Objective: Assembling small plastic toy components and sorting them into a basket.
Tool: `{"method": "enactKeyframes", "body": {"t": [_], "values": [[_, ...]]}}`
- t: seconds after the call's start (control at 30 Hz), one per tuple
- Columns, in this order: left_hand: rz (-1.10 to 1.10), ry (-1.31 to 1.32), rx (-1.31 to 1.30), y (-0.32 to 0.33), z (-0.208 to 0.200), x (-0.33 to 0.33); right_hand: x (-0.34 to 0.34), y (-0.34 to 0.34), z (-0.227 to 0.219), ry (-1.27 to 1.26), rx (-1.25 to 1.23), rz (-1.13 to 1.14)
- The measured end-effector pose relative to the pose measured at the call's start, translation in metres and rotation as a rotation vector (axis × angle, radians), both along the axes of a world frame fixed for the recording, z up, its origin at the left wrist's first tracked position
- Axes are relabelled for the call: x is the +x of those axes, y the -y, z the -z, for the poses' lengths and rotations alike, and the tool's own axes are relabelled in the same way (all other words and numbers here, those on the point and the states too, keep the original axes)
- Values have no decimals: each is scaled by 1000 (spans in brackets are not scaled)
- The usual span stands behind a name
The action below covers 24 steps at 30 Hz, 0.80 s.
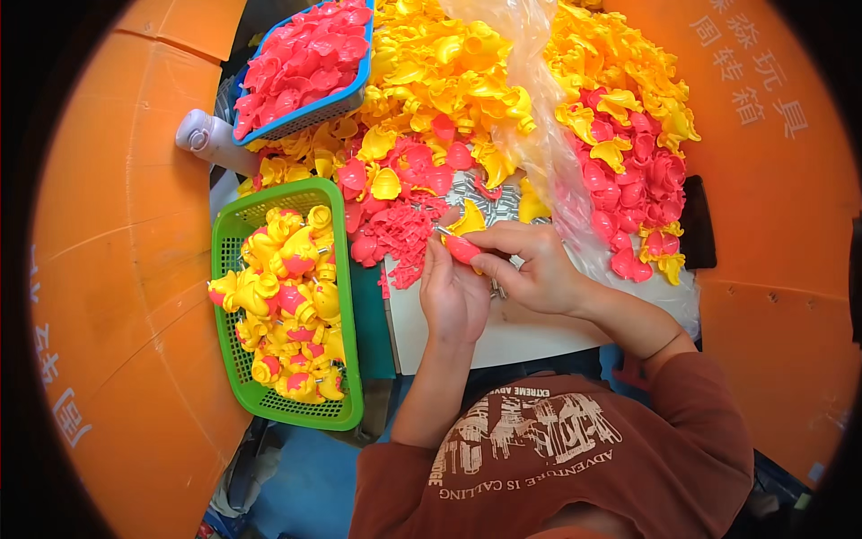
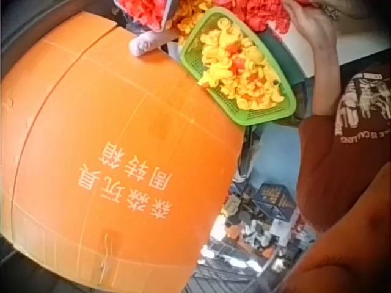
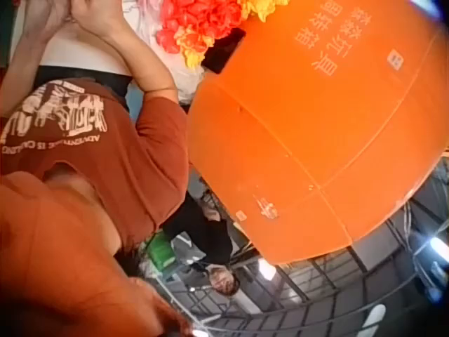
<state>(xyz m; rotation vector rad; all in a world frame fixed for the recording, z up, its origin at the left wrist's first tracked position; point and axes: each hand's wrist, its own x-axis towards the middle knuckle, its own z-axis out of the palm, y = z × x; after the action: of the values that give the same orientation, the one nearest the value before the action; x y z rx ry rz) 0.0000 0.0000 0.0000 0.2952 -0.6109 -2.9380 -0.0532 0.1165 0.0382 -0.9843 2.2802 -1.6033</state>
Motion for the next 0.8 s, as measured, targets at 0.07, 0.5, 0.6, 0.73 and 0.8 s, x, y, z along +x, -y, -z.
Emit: {"method": "enactKeyframes", "body": {"t": [0.07, 0.5, 0.6, 0.73, 0.8], "values": [[15, 18, 27, -1, -2, 0, 0, -2, 0, 8, -41, -7], [31, -21, 61, -2, -4, -1, 0, -5, -2, 203, -89, 26], [32, -15, 64, -2, -3, -1, -1, -4, -4, 135, -54, 0], [43, 12, 71, -2, -2, -1, -3, -6, -3, 52, -38, -23], [45, 12, 68, -2, -2, -1, -2, -6, -2, 29, -29, -31]]}}
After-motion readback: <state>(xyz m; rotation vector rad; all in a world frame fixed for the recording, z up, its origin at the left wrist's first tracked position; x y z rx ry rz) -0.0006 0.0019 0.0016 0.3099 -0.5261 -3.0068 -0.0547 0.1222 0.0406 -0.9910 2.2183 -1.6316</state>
